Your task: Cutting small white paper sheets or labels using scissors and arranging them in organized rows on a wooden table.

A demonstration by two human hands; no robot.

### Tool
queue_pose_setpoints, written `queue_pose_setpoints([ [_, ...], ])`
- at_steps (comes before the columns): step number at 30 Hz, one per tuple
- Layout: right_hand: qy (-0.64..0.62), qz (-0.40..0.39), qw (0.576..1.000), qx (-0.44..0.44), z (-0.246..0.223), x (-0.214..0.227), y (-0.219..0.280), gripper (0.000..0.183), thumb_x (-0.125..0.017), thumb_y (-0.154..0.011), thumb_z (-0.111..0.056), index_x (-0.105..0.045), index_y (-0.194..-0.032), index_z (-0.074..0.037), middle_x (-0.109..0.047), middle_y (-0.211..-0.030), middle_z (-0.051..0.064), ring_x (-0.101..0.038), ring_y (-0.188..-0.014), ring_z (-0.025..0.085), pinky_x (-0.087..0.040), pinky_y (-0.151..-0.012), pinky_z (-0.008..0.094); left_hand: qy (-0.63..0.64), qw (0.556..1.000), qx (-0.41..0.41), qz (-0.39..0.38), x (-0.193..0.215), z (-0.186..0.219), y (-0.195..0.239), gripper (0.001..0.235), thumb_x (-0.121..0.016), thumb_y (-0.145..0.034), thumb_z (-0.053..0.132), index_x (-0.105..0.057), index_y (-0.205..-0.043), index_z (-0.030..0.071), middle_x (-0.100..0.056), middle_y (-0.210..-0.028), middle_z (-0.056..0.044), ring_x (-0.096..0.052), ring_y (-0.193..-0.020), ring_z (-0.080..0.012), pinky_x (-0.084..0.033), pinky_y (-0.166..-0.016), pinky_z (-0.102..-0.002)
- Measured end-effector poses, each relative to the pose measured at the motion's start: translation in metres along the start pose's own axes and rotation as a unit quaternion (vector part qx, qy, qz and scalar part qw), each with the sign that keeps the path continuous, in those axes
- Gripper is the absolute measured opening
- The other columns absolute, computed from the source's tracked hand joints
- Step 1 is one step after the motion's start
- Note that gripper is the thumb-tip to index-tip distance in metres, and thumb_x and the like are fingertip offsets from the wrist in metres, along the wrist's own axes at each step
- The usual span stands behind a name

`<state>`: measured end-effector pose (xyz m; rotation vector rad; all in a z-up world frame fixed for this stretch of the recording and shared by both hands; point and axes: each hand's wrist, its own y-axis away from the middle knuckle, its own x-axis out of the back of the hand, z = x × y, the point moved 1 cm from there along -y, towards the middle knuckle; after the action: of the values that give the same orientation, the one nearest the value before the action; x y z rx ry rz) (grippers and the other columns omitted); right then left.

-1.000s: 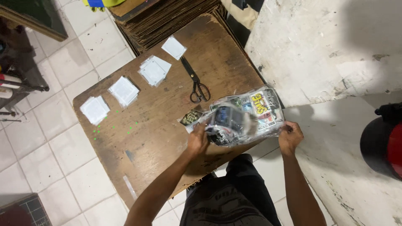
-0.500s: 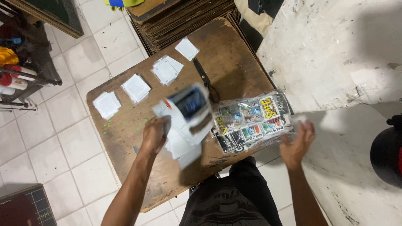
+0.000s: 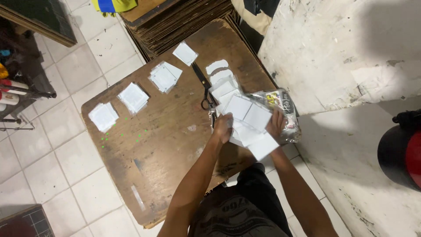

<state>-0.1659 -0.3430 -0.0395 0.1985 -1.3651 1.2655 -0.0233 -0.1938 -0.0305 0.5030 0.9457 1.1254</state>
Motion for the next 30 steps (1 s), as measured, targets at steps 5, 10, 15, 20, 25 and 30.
queue_pose_setpoints([
  [5, -0.59, -0.197, 0.746, -0.238, 0.052, 0.013, 0.028, 0.026, -0.08, -0.094, -0.019, -0.077, -0.12, -0.015, -0.076, -0.114, 0.01, -0.073, -0.103, 0.027, -0.06, -0.08, 0.038, -0.124, 0.991, -0.04, 0.029, -0.016, 0.004, 0.006, 0.049, -0.073, -0.082, 0.023, -0.056, -0.12, -0.003, -0.061, -0.098, -0.019, -0.063, -0.088, -0.0247, -0.054, -0.07, -0.043],
  [10, -0.654, -0.266, 0.521, -0.48, 0.055, 0.049, -0.035, 0.041, -0.063, -0.105, -0.029, -0.058, -0.13, 0.003, -0.065, -0.112, 0.026, -0.071, -0.097, 0.039, -0.062, -0.083, 0.046, -0.194, 0.979, -0.052, 0.048, -0.004, -0.027, -0.054, 0.051, -0.071, -0.086, 0.025, -0.055, -0.127, -0.002, -0.064, -0.111, -0.023, -0.063, -0.105, -0.0355, -0.052, -0.085, -0.047],
  [15, -0.499, -0.299, 0.684, -0.441, 0.045, -0.012, -0.024, 0.057, -0.093, -0.075, -0.025, -0.068, -0.125, -0.013, -0.073, -0.091, 0.002, -0.074, -0.067, 0.018, -0.062, -0.063, 0.03, -0.428, 0.899, -0.073, 0.047, -0.026, 0.002, -0.016, 0.068, -0.069, -0.085, 0.053, -0.057, -0.133, 0.006, -0.064, -0.131, -0.024, -0.057, -0.129, -0.0407, -0.047, -0.108, -0.05],
  [20, -0.566, -0.227, 0.712, -0.35, 0.07, 0.031, -0.047, 0.015, -0.081, -0.089, -0.001, -0.076, -0.101, -0.007, -0.074, -0.093, 0.016, -0.071, -0.071, 0.024, -0.057, -0.06, 0.033, -0.502, 0.854, -0.101, 0.091, -0.015, 0.025, 0.03, 0.082, -0.062, -0.086, 0.061, -0.045, -0.14, 0.002, -0.061, -0.13, -0.032, -0.056, -0.127, -0.0501, -0.046, -0.107, -0.06],
  [25, -0.673, -0.17, 0.616, -0.373, 0.07, 0.059, -0.074, 0.012, -0.077, -0.092, 0.003, -0.07, -0.101, -0.002, -0.069, -0.088, 0.014, -0.067, -0.065, 0.016, -0.06, -0.056, 0.027, -0.359, 0.894, -0.263, 0.056, 0.009, 0.019, 0.082, 0.037, -0.073, -0.083, 0.021, -0.069, -0.117, 0.009, -0.07, -0.108, -0.019, -0.068, -0.103, -0.0347, -0.053, -0.093, -0.046],
  [30, -0.744, -0.253, 0.522, -0.332, -0.03, 0.017, -0.055, 0.019, -0.08, -0.085, -0.002, -0.072, -0.102, -0.003, -0.068, -0.087, 0.011, -0.066, -0.065, 0.016, -0.061, -0.056, 0.03, -0.07, 0.977, -0.189, -0.064, 0.026, 0.033, 0.151, 0.038, -0.077, -0.074, 0.011, -0.08, -0.111, 0.011, -0.061, -0.139, -0.015, -0.053, -0.126, -0.0288, -0.044, -0.106, -0.042],
])
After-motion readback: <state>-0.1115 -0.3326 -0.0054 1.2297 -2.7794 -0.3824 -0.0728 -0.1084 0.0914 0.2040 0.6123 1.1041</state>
